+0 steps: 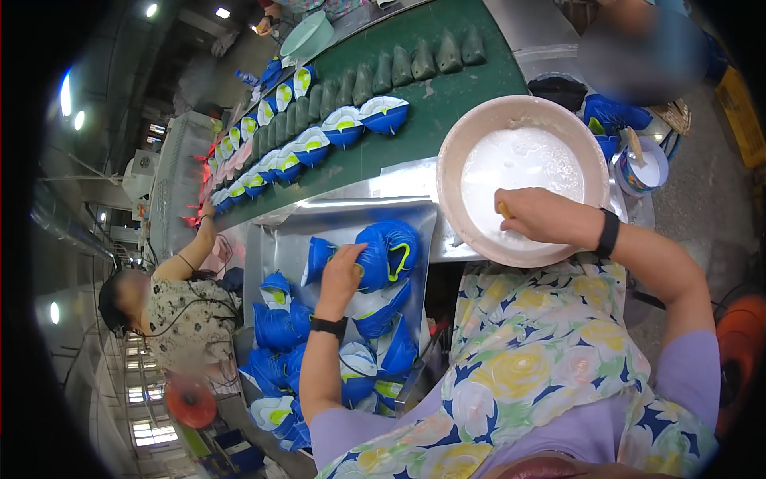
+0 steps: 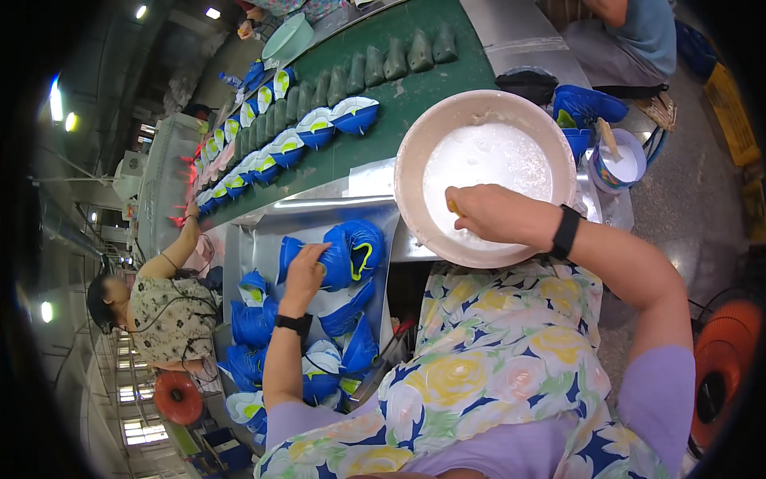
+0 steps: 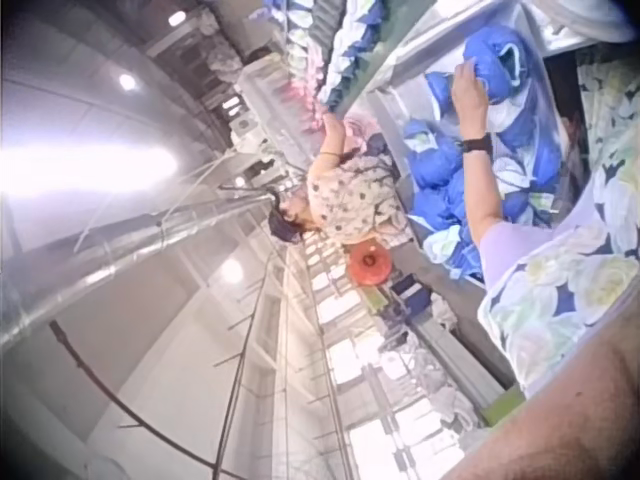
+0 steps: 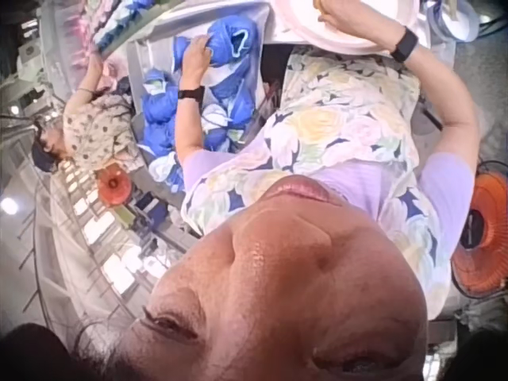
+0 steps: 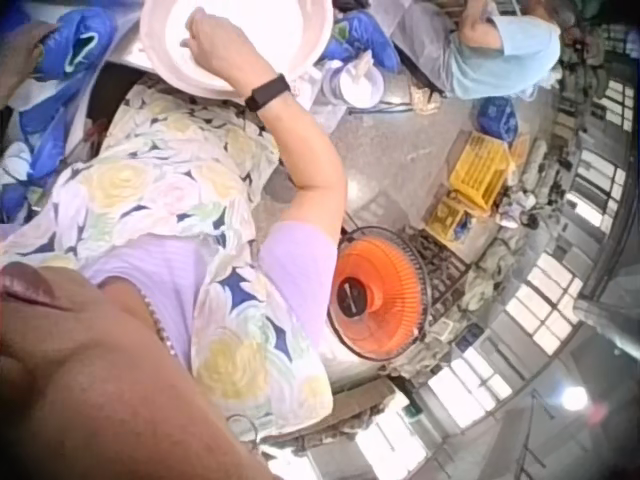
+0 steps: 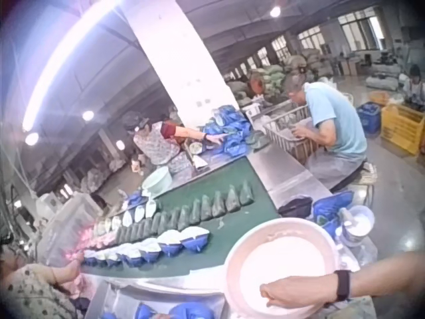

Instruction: The person repeatedly picks up blue and neon-green shoes from a conveyor belt, dips a brush into a bowl of white paint, and applies the paint to the shoe's sole. After painting, the person places the shoe back onto the moving belt. This process is repeated continuously for multiple shoes.

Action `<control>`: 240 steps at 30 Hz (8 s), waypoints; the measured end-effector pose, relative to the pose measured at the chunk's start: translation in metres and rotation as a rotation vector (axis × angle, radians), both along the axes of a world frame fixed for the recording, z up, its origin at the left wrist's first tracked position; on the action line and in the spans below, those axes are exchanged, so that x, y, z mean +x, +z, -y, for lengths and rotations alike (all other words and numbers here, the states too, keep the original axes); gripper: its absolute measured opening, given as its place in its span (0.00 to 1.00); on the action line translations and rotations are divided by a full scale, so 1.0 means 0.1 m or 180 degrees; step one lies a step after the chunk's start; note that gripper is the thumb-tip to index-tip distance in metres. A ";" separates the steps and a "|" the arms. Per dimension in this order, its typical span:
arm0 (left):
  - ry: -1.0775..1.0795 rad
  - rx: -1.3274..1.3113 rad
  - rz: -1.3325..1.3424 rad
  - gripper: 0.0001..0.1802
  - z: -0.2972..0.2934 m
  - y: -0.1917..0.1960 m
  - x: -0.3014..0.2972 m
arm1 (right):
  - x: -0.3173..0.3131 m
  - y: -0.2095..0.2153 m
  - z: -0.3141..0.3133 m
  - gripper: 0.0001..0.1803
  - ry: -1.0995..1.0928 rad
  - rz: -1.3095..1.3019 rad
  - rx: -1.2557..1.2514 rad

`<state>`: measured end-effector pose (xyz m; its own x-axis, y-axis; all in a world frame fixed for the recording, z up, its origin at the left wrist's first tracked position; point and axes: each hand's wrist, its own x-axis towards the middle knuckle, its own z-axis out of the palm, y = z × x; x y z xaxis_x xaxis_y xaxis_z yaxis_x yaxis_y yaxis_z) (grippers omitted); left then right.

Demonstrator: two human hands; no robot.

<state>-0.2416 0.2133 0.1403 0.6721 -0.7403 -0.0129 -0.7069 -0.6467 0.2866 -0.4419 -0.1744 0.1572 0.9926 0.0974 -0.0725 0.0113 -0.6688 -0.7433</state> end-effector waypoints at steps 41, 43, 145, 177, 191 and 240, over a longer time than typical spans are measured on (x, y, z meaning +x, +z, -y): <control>-0.0248 -0.2451 -0.2189 0.24 1.98 0.03 -0.23 | -0.33 0.12 0.50 0.16 -0.1815 0.2305 0.1774; 0.0659 -0.2827 -0.5368 0.23 1.91 -0.01 -0.24 | -0.33 0.17 0.54 0.14 -0.1419 0.2607 0.1381; 0.0059 -0.3138 -0.3591 0.26 2.01 0.01 -0.33 | -0.24 0.16 0.75 0.20 -0.1846 0.2089 0.0747; 0.0862 -0.2867 -0.7098 0.34 2.03 -0.33 -0.79 | -0.20 0.15 0.55 0.13 -0.0598 0.2776 0.0623; 0.0512 -0.2958 -0.4822 0.28 2.18 -0.07 -0.61 | -0.45 0.14 0.82 0.12 -0.0946 0.2622 0.0890; 0.0910 -0.0190 -0.1557 0.27 0.60 0.08 0.92 | -0.64 -0.40 0.77 0.09 -0.1928 0.0271 0.1994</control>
<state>-0.1500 0.1532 0.1480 0.7722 -0.5389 -0.3367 -0.2819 -0.7654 0.5785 -0.5054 -0.2516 0.1170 0.8861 -0.4513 -0.1054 -0.1414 -0.0468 -0.9888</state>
